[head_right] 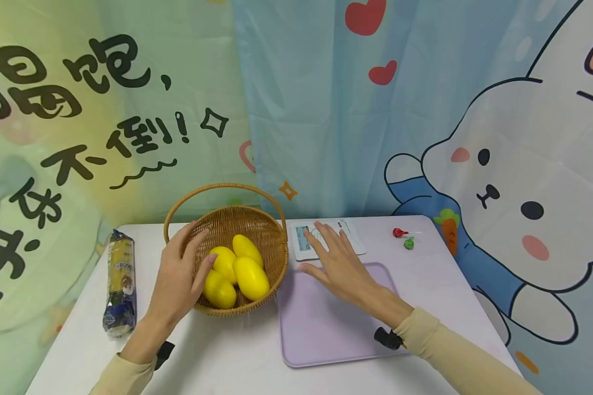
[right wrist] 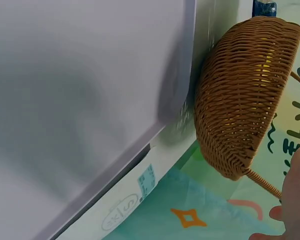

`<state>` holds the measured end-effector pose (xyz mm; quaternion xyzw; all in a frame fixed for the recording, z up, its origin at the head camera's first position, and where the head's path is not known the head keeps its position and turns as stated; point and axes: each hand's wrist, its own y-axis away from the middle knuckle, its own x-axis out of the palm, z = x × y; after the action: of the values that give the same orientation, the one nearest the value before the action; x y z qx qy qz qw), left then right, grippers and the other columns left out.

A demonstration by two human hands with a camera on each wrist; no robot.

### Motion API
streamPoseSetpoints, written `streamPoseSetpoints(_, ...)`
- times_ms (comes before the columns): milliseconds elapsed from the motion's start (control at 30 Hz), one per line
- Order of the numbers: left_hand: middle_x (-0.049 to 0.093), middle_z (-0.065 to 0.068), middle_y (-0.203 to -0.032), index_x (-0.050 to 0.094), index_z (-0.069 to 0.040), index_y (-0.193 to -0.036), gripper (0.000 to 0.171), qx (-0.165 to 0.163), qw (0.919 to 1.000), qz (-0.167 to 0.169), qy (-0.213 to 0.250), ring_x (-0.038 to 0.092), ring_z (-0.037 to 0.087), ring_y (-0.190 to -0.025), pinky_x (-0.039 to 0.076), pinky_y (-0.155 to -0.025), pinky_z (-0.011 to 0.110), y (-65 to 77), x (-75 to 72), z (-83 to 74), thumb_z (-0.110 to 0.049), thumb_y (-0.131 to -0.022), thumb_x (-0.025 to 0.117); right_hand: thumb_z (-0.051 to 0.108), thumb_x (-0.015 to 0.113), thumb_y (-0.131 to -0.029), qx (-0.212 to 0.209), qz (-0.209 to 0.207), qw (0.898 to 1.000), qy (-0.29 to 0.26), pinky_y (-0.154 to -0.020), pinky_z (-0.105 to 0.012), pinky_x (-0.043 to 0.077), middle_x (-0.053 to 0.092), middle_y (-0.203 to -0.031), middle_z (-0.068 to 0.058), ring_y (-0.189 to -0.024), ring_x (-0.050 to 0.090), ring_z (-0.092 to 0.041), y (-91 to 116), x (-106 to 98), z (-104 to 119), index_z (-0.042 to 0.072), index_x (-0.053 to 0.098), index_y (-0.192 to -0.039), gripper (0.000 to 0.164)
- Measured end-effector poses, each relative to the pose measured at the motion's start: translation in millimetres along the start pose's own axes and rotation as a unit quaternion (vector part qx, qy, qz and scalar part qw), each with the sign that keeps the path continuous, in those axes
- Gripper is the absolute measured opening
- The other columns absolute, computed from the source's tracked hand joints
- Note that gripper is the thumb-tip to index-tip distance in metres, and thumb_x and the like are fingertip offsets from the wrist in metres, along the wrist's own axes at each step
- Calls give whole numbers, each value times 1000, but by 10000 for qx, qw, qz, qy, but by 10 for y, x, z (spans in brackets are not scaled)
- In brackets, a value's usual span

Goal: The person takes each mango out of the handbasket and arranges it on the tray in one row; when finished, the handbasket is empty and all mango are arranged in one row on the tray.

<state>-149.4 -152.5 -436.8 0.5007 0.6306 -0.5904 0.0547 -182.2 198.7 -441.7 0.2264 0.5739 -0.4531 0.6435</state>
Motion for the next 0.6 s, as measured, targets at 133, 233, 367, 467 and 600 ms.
streamPoseSetpoints(133,34,23,-159,56,-3,-140,51,-213,9967,-781,50,32,42,-147,28,-117,61,56,-28,75,-42,-107,48,53,55,-101,-140,-110,9998,-3,-125,-59,17,21,-168,-13,-154,23,-31,-12,-8,57,16,33,-160,73)
streamPoseSetpoints(233,25,22,-163,56,-5,-140,48,-605,9945,-852,46,25,44,-151,25,-118,65,101,-24,126,-38,-106,52,52,56,-101,-289,-198,9994,-47,-125,-57,18,23,-167,-13,-154,25,-30,-19,-28,110,15,36,-158,71)
streamPoseSetpoints(367,15,21,-167,53,-10,-145,46,-1297,9901,-480,251,19,46,-152,25,-114,72,168,6,185,-31,-104,58,50,58,-100,-578,-339,9977,-84,-125,-56,21,28,-166,-12,-152,29,-29,-27,-44,202,15,40,-156,69)
streamPoseSetpoints(467,10,21,-168,49,-14,-150,49,-1838,9817,-110,489,17,48,-152,25,-113,75,208,32,217,-32,-105,57,47,62,-99,-880,-519,9947,-135,-123,-57,25,33,-163,-13,-149,33,-29,-44,-51,286,14,43,-154,66)
streamPoseSetpoints(600,4,21,-169,41,-15,-156,54,-2407,9671,447,697,18,53,-150,27,-111,75,240,59,255,-40,-108,47,43,63,-100,-1248,-678,9896,-205,-120,-56,32,36,-162,-12,-146,38,-30,-93,-68,399,15,45,-153,62)
